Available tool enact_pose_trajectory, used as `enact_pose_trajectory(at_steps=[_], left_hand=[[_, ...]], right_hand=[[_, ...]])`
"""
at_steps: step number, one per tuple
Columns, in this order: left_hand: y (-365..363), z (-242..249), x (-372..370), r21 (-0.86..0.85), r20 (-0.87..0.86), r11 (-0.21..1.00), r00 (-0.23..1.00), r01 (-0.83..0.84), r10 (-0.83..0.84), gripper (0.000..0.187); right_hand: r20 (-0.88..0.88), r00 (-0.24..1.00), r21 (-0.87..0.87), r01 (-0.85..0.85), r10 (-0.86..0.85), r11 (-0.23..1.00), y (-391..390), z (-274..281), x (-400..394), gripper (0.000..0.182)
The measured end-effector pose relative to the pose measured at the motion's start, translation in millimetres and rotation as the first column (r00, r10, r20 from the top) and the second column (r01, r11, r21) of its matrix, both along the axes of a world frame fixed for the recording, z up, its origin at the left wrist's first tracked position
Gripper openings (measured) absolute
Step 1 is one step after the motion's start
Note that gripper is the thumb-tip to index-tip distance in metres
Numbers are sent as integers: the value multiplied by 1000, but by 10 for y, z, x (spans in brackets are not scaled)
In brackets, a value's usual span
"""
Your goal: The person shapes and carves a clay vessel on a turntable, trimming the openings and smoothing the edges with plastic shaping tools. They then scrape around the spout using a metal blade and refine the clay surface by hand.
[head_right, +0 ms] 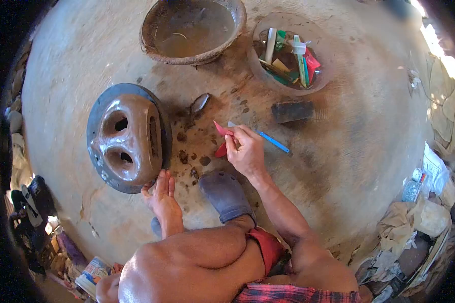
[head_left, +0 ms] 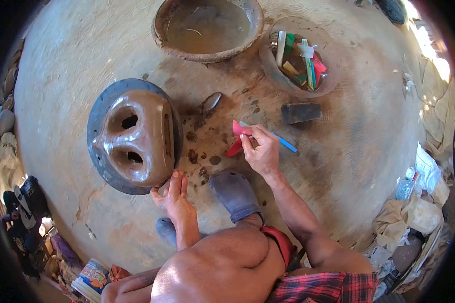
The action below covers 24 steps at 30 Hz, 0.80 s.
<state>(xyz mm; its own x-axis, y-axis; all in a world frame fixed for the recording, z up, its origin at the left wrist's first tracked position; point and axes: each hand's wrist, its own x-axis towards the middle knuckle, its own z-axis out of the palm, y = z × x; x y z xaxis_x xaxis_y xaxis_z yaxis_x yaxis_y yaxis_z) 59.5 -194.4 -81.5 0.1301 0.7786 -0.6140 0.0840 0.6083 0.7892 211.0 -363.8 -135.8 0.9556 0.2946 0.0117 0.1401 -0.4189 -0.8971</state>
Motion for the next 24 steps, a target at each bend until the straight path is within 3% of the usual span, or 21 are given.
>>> enact_pose_trajectory(at_steps=[5, 7, 9, 11, 15, 18, 19, 20, 22, 23, 24], left_hand=[[-22, -80, -80, 75, -53, 997, 998, -24, 28, 61], [5, -159, -140, -12, 56, 1000, 998, -6, 7, 58], [-43, -145, -214, 21, 48, 999, 998, 30, -31, 55], [-147, -105, -247, -130, 17, 959, 968, 250, -250, 47], [-312, -250, -119, -222, 92, 895, 922, 388, -377, 40], [-378, -256, 46, -56, 215, 708, 701, 704, -680, 39], [-365, -279, 9, -52, 214, 716, 709, 696, -673, 39], [-342, -296, -35, 265, -40, 511, 538, 818, -842, 41], [-304, -132, -109, 213, -207, 355, 397, 910, -894, 43], [-293, -112, -190, 216, -209, 367, 410, 905, -888, 43], [-281, -97, -273, 18, -119, 612, 610, 790, -784, 44]], right_hand=[[40, 999, -38, 24, -23, 999, -123, -12, 73, 9], [48, 996, 15, 70, -71, 997, -123, -51, 118, 7], [35, 998, -58, 54, -52, 997, -193, -122, 161, 7], [11, 999, -51, 37, -37, 998, -160, -137, 185, 7], [2, 998, -58, 55, -55, 997, -95, -155, 221, 9], [-33, 995, -81, 93, -95, 992, -77, -197, 247, 11], [-32, 991, -124, 122, -127, 985, -103, -230, 264, 13], [-29, 987, -166, 152, -158, 974, -127, -254, 284, 15], [-20, 984, -225, 168, -177, 960, -162, -283, 329, 18], [-11, 979, -288, 194, -205, 938, -181, -285, 347, 21], [-49, 978, -327, 176, -202, 928, -189, -272, 365, 25]])
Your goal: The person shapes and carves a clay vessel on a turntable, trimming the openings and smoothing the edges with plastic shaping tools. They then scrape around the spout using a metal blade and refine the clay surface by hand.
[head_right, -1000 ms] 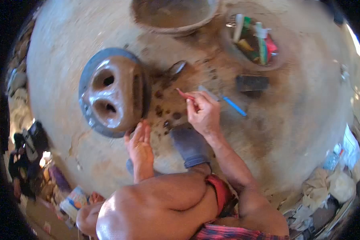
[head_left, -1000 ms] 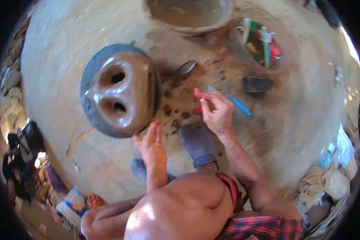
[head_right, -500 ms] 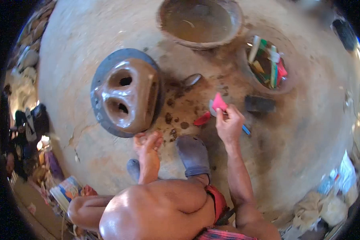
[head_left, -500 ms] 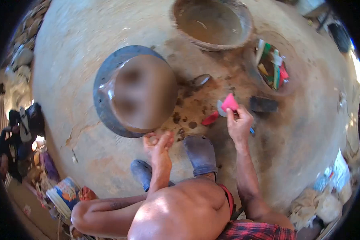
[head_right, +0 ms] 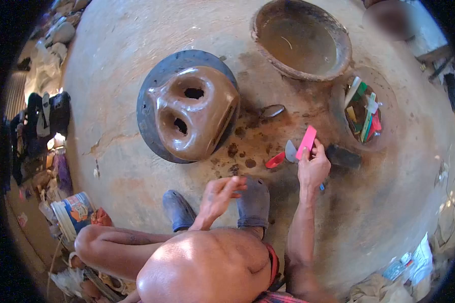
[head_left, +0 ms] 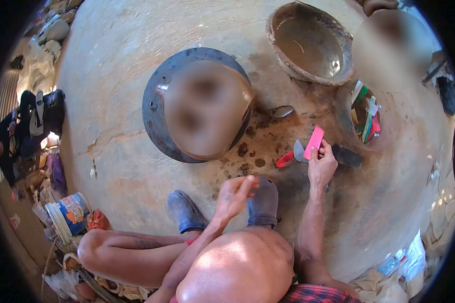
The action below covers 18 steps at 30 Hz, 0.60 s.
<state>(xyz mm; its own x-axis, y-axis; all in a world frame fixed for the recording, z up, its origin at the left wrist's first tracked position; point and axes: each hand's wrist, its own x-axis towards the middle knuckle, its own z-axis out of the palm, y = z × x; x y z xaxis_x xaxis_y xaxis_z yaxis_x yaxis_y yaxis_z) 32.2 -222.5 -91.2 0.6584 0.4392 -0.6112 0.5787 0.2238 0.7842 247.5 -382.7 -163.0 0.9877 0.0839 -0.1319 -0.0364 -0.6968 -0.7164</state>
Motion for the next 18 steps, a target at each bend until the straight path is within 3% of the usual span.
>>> enact_pose_trajectory(at_steps=[1, 2, 3, 5, 6, 8, 9, 10, 13, 14, 15, 17, 18], left_hand=[[20, 11, -80, -164, -143, 950, 959, -267, 245, 46], [42, 10, -156, -82, -124, 907, 907, -413, 402, 47], [108, 22, -221, -78, -120, 902, 902, -425, 415, 47], [239, 60, -382, 76, -149, 682, 668, -728, 729, 49], [313, 80, -406, 73, -146, 677, 664, -732, 734, 49], [495, 123, -393, 177, 47, 450, 464, -876, 885, 50], [593, 137, -427, 172, 47, 447, 460, -878, 887, 50], [698, 151, -469, 165, 164, 418, 442, -894, 882, 44], [953, 327, -358, 180, 406, 354, 397, -918, 823, 32], [1050, 390, -299, 206, 521, 320, 380, -925, 765, 32], [1166, 392, -238, 203, 520, 317, 377, -926, 766, 32], [1365, 385, -175, 298, 527, 182, 321, -937, 787, 39], [1458, 230, -316, 252, 460, 225, 321, -941, 828, 35]], right_hand=[[3, 1000, 6, -18, 18, 1000, 13, 18, 17, 25], [109, 992, -117, -52, 65, 992, 31, 45, 26, 24], [210, 970, -242, -70, 123, 968, 63, 80, 47, 24], [289, 946, -219, -86, 149, 972, 181, 169, 69, 20], [336, 930, -145, -106, 150, 984, 246, 184, 98, 19], [385, 911, -74, -132, 150, 988, 390, 250, 133, 20], [312, 933, -60, -171, 181, 983, 486, 310, 130, 24], [238, 948, -42, -209, 213, 977, 585, 378, 123, 29], [228, 940, 67, -277, 256, 959, 884, 639, 62, 35], [202, 943, 99, -288, 264, 952, 926, 645, 71, 23], [204, 942, 97, -291, 267, 952, 1004, 654, 64, 23], [120, 973, 463, -233, 200, 855, 1146, 670, 51, 17], [115, 952, 409, -305, 283, 860, 1088, 457, 114, 26]])
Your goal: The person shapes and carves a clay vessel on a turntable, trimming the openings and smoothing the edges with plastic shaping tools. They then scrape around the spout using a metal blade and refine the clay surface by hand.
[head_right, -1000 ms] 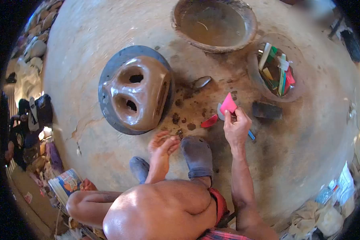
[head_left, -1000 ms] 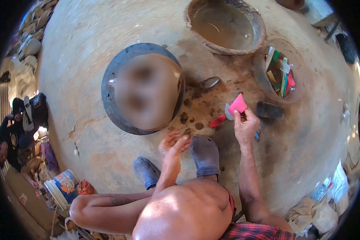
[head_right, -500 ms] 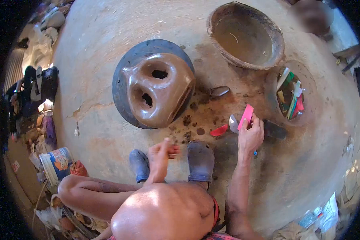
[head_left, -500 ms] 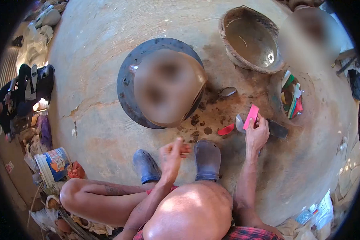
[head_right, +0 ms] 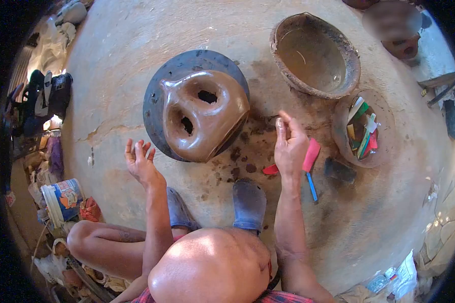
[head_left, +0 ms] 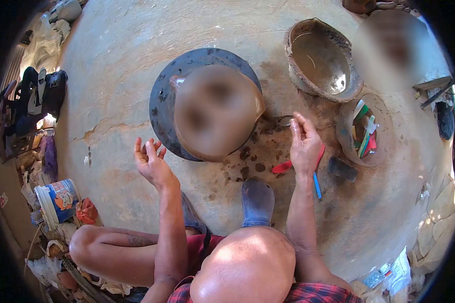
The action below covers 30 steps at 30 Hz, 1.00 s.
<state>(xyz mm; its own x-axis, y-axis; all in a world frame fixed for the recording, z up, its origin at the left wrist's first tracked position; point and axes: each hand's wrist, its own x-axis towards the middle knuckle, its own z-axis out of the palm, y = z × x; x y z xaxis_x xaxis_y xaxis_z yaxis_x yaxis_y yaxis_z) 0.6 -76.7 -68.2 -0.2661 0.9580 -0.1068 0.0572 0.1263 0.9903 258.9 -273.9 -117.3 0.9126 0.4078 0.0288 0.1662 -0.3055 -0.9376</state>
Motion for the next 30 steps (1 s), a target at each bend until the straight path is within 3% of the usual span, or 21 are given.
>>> enact_pose_trajectory(at_steps=[1, 3, 4, 7, 8, 11, 17, 20, 25, 27, 29, 30], left_hand=[[9, -115, -28, 2, 10, 1000, 1000, -2, 2, 35], [-38, -246, -98, -105, -33, 993, 998, 49, -53, 41], [-104, -278, -109, -125, -20, 989, 996, 81, -84, 44], [-196, -277, -15, -184, -8, 966, 982, 182, -187, 49], [-201, -239, 8, -227, 2, 945, 970, 237, -243, 60], [-271, -170, 81, -303, 91, 905, 954, 300, -286, 65], [-347, -201, 127, -261, 175, 893, 927, 367, -331, 73], [-353, -175, 132, -358, 292, 866, 923, 349, -251, 72], [-326, -94, 244, -376, 303, 883, 938, 281, -170, 67], [-303, -109, 222, -395, 347, 854, 916, 339, -202, 59], [-309, -157, 226, -394, 349, 867, 922, 305, -166, 54], [-308, -218, 232, -349, 329, 884, 924, 311, -196, 53]], right_hand=[[10, 1000, 2, -2, 2, 1000, 59, 62, 18, 26], [-217, 976, 48, 26, -15, 999, 194, 168, -12, 28], [-146, 989, 27, -26, 30, 999, 247, 136, 43, 32], [-178, 977, 93, -105, 120, 990, 516, 239, 169, 34], [-119, 981, -24, -160, 156, 987, 548, 284, 240, 33], [-58, 986, 4, -158, 158, 987, 617, 252, 290, 39], [-122, 950, -46, -294, 287, 955, 782, 269, 77, 54], [-86, 949, -96, -312, 305, 945, 913, 297, 123, 59], [-15, 883, -405, -434, 468, 805, 1210, 475, 264, 78], [9, 874, -406, -442, 486, 800, 1306, 550, 256, 76], [-173, 837, -403, -541, 519, 738, 1353, 713, 261, 68], [-114, 844, -390, -523, 524, 758, 1366, 692, 252, 60]])
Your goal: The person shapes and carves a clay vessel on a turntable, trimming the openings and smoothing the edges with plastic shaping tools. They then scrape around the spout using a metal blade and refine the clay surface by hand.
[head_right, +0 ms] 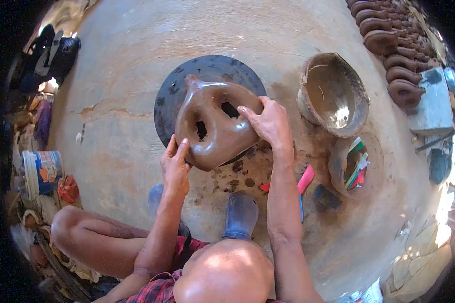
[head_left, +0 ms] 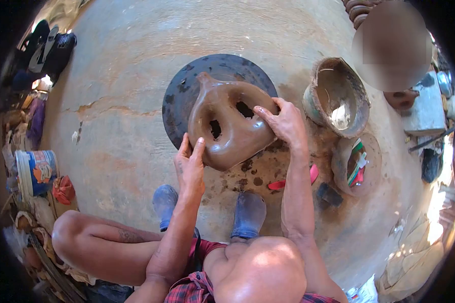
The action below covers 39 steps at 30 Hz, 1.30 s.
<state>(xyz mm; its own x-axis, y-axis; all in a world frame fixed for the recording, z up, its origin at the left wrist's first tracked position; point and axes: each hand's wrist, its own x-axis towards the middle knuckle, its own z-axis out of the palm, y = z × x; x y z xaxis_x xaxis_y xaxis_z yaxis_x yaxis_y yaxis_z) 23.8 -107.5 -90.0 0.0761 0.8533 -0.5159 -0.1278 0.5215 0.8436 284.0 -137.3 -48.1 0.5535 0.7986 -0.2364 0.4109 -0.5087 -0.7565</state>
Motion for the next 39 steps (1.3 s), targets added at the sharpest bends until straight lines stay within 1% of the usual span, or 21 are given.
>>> enact_pose_trajectory(at_steps=[1, 5, 7, 10, 13, 15, 19, 21, 22, 23, 24, 25, 26, 27, 28, 30, 31, 33, 34, 36, 39], left_hand=[[-1, -54, -6, 55, -13, 998, 1000, 14, -13, 53], [-28, -42, -13, 97, -7, 994, 999, 50, -50, 64], [-14, -34, -44, 84, 16, 995, 998, 58, -60, 67], [-23, 68, -51, 59, 42, 996, 997, 63, -65, 72], [-36, 129, -82, 45, 69, 997, 996, 60, -63, 76], [-22, 163, -105, 49, 92, 997, 993, 66, -70, 77], [63, 297, -167, 169, 127, 985, 991, 29, -51, 81], [141, 362, -177, 215, 137, 977, 990, 13, -43, 85], [182, 394, -176, 279, 135, 960, 990, -1, -38, 85], [224, 410, -169, 342, 135, 940, 990, -13, -35, 85], [266, 414, -165, 343, 132, 939, 991, -13, -35, 85], [316, 415, -162, 411, 144, 911, 989, -29, -34, 82], [369, 418, -162, 477, 156, 878, 987, -45, -34, 80], [429, 427, -156, 478, 151, 877, 988, -43, -34, 80], [495, 434, -141, 519, 158, 852, 987, -66, -19, 79], [613, 394, -120, 550, 167, 830, 986, -85, -10, 79], [687, 343, -131, 586, 190, 806, 981, -82, -38, 78], [749, 232, -145, 622, 203, 780, 976, -69, -75, 76], [762, 152, -153, 648, 229, 755, 971, -98, -70, 76], [777, 11, -183, 669, 257, 733, 964, -124, -72, 76], [793, -163, -317, 691, 230, 719, 965, -69, -129, 76]], right_hand=[[4, 1000, 1, -15, 15, 1000, 7, 0, 15, 60], [-74, 997, -14, 6, -7, 1000, 9, 61, -5, 57], [-100, 995, -1, 12, -13, 1000, -6, 65, -23, 56], [-50, 999, 23, 21, -19, 1000, 1, 100, -56, 53], [-105, 994, 2, 29, -28, 1000, -16, 117, -88, 56], [-59, 997, 84, 55, -50, 995, 2, 28, -97, 62], [-13, 998, 136, 57, -56, 989, 36, 65, -159, 70], [-58, 996, 281, 86, -72, 956, 83, 21, -174, 69], [-63, 996, 284, 86, -71, 955, 110, 26, -195, 69], [-115, 991, 357, 107, -70, 928, 142, 41, -223, 68], [-168, 984, 427, 132, -65, 895, 172, 54, -247, 66], [-171, 983, 429, 133, -64, 894, 199, 33, -258, 66], [-289, 956, 510, 190, -41, 839, 226, -12, -272, 65], [-400, 916, 576, 256, -5, 777, 254, -67, -283, 65], [-404, 915, 575, 259, -5, 776, 291, -148, -283, 65], [-406, 912, 708, 269, 65, 653, 330, -295, -262, 72], [-406, 912, 705, 270, 62, 656, 331, -331, -245, 72], [-509, 850, 730, 342, 137, 592, 337, -393, -255, 76], [-513, 848, 728, 349, 132, 590, 329, -425, -265, 76], [-599, 780, 694, 394, 181, 603, 291, -468, -268, 81], [-596, 782, 696, 392, 182, 601, 203, -495, -291, 81]])
